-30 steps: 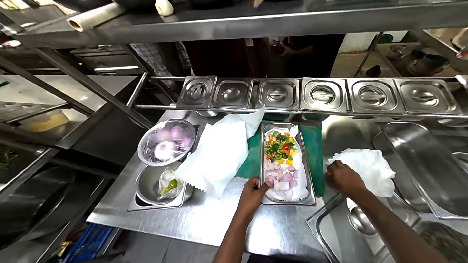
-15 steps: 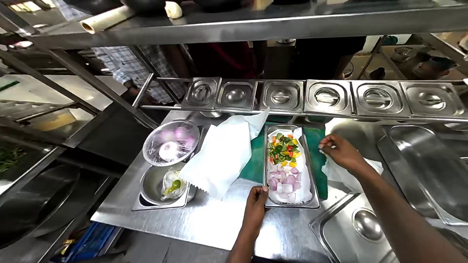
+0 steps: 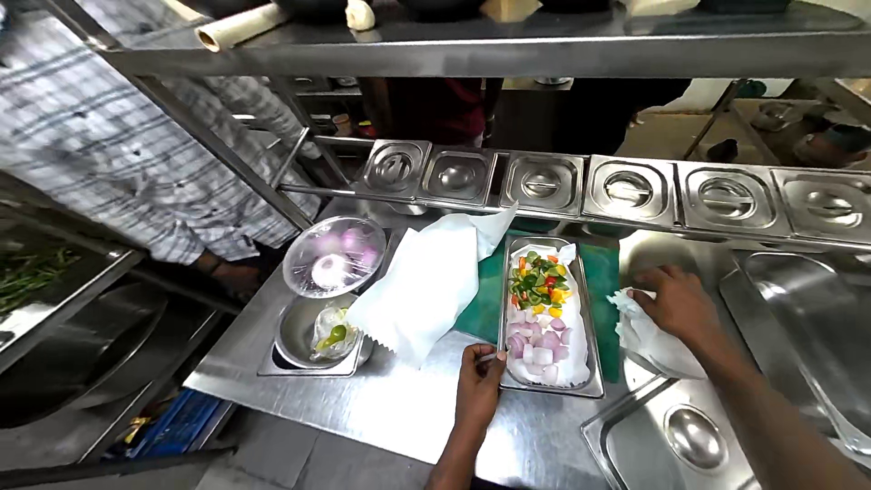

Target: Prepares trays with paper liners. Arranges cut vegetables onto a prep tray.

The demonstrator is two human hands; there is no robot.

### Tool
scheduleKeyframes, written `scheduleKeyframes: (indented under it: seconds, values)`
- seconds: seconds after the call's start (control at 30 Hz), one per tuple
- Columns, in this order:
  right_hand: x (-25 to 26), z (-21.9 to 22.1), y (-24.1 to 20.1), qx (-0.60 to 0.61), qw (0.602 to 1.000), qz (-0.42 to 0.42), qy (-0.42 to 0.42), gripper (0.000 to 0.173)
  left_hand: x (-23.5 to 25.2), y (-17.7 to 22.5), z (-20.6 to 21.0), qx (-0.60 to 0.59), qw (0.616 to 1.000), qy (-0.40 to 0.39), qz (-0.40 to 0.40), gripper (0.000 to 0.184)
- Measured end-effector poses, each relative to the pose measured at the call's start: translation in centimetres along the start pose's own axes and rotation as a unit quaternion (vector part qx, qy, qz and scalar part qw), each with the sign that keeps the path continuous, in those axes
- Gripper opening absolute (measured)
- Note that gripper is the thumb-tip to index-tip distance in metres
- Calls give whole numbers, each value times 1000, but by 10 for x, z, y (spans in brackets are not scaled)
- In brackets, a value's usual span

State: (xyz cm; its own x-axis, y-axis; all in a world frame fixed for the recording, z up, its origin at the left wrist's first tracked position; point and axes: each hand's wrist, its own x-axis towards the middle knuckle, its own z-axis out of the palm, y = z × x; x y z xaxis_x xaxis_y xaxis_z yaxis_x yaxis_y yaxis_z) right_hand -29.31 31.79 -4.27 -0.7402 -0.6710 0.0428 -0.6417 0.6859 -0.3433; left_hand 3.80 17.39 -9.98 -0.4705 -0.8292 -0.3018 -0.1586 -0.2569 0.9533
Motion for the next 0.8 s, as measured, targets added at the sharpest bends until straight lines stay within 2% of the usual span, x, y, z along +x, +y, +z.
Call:
scheduleKeyframes:
  seconds: [0.13,0.2,0.27,0.33,0.4,0.47,0.53,0.63,0.7,0.8]
  values:
    - [-39,-2,13,75,988,-26,132,24,10,9,8,78,993,46,77,48]
    - [-73,3,29,112,974,-12,194,30,13,19,11,97,987,57,113,53]
    - [-121,10,50,123,966,27,227,37,14,25,12,101,987,52,116,56]
    - [-177,22,73,116,973,39,198,43,17,25,13,104,990,34,91,53]
    - [-234,39,76,81,986,-21,142,50,21,20,13,104,993,9,46,42]
    - [-285,55,57,81,992,-94,26,59,23,18,16,115,993,-19,6,24]
    - [-328,77,45,94,982,-151,-67,54,26,15,17,127,991,-37,-12,18]
    - [-375,95,49,66,985,-161,-7,28,31,18,21,114,992,-55,-25,14]
    - [-385,92,52,-8,984,-180,20,20,32,20,20,109,991,-71,-34,6]
    - [-382,87,56,-63,976,-206,28,12,31,24,15,125,986,-100,-38,9]
